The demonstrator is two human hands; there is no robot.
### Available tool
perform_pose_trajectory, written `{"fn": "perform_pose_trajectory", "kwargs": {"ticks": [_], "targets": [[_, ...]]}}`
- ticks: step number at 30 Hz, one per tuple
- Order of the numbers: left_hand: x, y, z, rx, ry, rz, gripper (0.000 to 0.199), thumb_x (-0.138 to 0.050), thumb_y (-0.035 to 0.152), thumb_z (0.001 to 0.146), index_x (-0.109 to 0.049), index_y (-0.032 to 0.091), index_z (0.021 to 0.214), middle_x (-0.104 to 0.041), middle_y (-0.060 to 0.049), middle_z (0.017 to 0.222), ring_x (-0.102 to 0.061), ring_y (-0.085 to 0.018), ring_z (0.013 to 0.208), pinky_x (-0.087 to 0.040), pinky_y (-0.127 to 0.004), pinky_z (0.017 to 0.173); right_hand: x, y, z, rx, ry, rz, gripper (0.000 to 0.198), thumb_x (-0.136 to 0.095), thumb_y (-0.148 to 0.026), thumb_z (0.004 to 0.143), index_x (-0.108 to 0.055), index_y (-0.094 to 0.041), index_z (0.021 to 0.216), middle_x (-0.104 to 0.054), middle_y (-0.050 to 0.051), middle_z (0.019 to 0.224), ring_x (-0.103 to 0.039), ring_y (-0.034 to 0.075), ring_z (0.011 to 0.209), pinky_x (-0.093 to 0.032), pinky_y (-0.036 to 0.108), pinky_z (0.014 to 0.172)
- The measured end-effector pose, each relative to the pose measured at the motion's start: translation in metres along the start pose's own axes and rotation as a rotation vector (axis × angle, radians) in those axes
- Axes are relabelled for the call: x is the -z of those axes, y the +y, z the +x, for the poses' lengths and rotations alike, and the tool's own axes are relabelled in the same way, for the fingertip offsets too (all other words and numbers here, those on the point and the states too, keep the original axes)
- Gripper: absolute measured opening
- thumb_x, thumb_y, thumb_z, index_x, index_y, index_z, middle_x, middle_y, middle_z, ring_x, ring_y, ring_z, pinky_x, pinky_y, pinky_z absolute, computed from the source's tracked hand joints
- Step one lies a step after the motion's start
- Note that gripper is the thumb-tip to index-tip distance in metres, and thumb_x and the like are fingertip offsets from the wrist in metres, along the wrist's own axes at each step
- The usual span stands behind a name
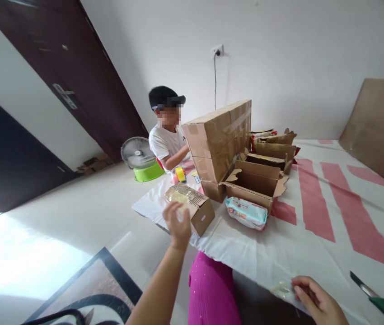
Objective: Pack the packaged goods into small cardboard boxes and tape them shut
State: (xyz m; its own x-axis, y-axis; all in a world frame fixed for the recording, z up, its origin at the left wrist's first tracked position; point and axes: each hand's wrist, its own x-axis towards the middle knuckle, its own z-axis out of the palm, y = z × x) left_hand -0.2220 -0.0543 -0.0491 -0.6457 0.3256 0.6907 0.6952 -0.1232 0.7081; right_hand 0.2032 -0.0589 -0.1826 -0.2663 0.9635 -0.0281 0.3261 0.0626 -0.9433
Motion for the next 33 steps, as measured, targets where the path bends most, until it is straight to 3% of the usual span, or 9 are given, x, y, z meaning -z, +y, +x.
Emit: {"fn": "perform_pose_trajectory", "kwargs": {"ticks": [2,5,9,14,17,21,27,30,33], "targets": [[0.008,-0.032,0.038,0.12,0.079,-0.004,0.04,-0.063,0.046,0.08,-0.056,0.019,0.109,-0.052,-0.012,0.124,-0.041,-0.03,0.126,-0.034,-0.047,0.105,-0.002,-0.003,0.002,0.014,-0.011,0.002,0.037,-0.061,-0.058,0.079,-0.07,-0.024,0.089,-0.073,0.004,0.082,-0.07,0.021,0.075,-0.056,0.024,0.069],[0.012,-0.072,0.069,0.293,0.061,-0.07,0.049,-0.056,0.056,0.081,-0.054,0.02,0.113,-0.054,-0.01,0.122,-0.045,-0.028,0.124,-0.035,-0.044,0.105,-0.005,-0.008,0.003,0.047,-0.015,-0.016,0.036,-0.061,-0.058,0.079,-0.07,-0.024,0.088,-0.073,0.004,0.082,-0.071,0.021,0.076,-0.057,0.023,0.069],[0.009,-0.105,0.075,0.48,-0.109,-0.225,0.055,-0.052,0.068,0.075,-0.06,0.02,0.101,-0.063,-0.006,0.099,-0.059,-0.023,0.102,-0.046,-0.037,0.088,-0.004,-0.013,0.002,0.118,0.039,-0.097,0.034,-0.06,-0.055,0.081,-0.071,-0.024,0.087,-0.074,0.005,0.085,-0.071,0.02,0.079,-0.057,0.022,0.071],[0.009,-0.113,0.066,0.577,-0.222,-0.378,0.05,-0.067,0.065,0.06,-0.057,0.018,0.077,-0.058,0.002,0.069,-0.059,-0.016,0.071,-0.047,-0.027,0.065,-0.005,-0.016,0.001,0.179,0.103,-0.176,0.03,-0.059,-0.051,0.083,-0.072,-0.026,0.094,-0.075,0.005,0.097,-0.072,0.019,0.081,-0.058,0.022,0.073],[0.012,-0.103,0.054,0.598,-0.24,-0.451,0.045,-0.071,0.057,0.058,-0.056,0.019,0.078,-0.058,0.004,0.067,-0.057,-0.015,0.067,-0.046,-0.025,0.063,-0.014,-0.026,0.003,0.251,0.086,-0.162,0.029,-0.06,-0.047,0.085,-0.072,-0.026,0.101,-0.074,0.007,0.107,-0.072,0.02,0.085,-0.059,0.024,0.076],[0.016,-0.077,0.025,0.619,-0.348,-0.555,0.052,-0.074,0.051,0.056,-0.063,0.018,0.095,-0.068,-0.002,0.083,-0.063,-0.02,0.077,-0.049,-0.03,0.07,-0.036,-0.056,0.009,0.354,-0.005,-0.106,0.035,-0.059,-0.04,0.087,-0.068,-0.026,0.117,-0.069,0.01,0.122,-0.069,0.024,0.103,-0.059,0.03,0.085],[0.006,-0.033,-0.033,0.658,-0.524,-0.708,0.065,-0.072,0.062,0.06,-0.064,0.018,0.108,-0.069,-0.008,0.105,-0.062,-0.029,0.1,-0.049,-0.036,0.083,-0.073,-0.091,0.004,0.509,-0.111,-0.089,0.07,-0.056,-0.029,0.089,-0.025,-0.026,0.152,-0.04,0.013,0.153,-0.045,0.027,0.136,-0.049,0.042,0.102],[-0.001,-0.002,-0.061,0.604,-0.572,-0.799,0.073,-0.075,0.062,0.061,-0.059,0.023,0.12,-0.066,-0.007,0.117,-0.059,-0.031,0.112,-0.048,-0.038,0.09,-0.076,-0.093,-0.002,0.617,0.064,-0.149,0.076,-0.055,-0.029,0.09,-0.014,-0.026,0.155,-0.04,0.015,0.151,-0.042,0.029,0.137,-0.045,0.047,0.105],[-0.004,0.036,-0.081,0.533,-0.681,-0.861,0.081,-0.067,0.069,0.066,-0.052,0.026,0.133,-0.058,-0.009,0.133,-0.049,-0.037,0.127,-0.043,-0.048,0.102,-0.058,-0.092,-0.008,0.565,0.308,-0.161,0.065,-0.055,-0.03,0.091,-0.027,-0.025,0.149,-0.05,0.015,0.142,-0.05,0.03,0.127,-0.047,0.047,0.102]]}}
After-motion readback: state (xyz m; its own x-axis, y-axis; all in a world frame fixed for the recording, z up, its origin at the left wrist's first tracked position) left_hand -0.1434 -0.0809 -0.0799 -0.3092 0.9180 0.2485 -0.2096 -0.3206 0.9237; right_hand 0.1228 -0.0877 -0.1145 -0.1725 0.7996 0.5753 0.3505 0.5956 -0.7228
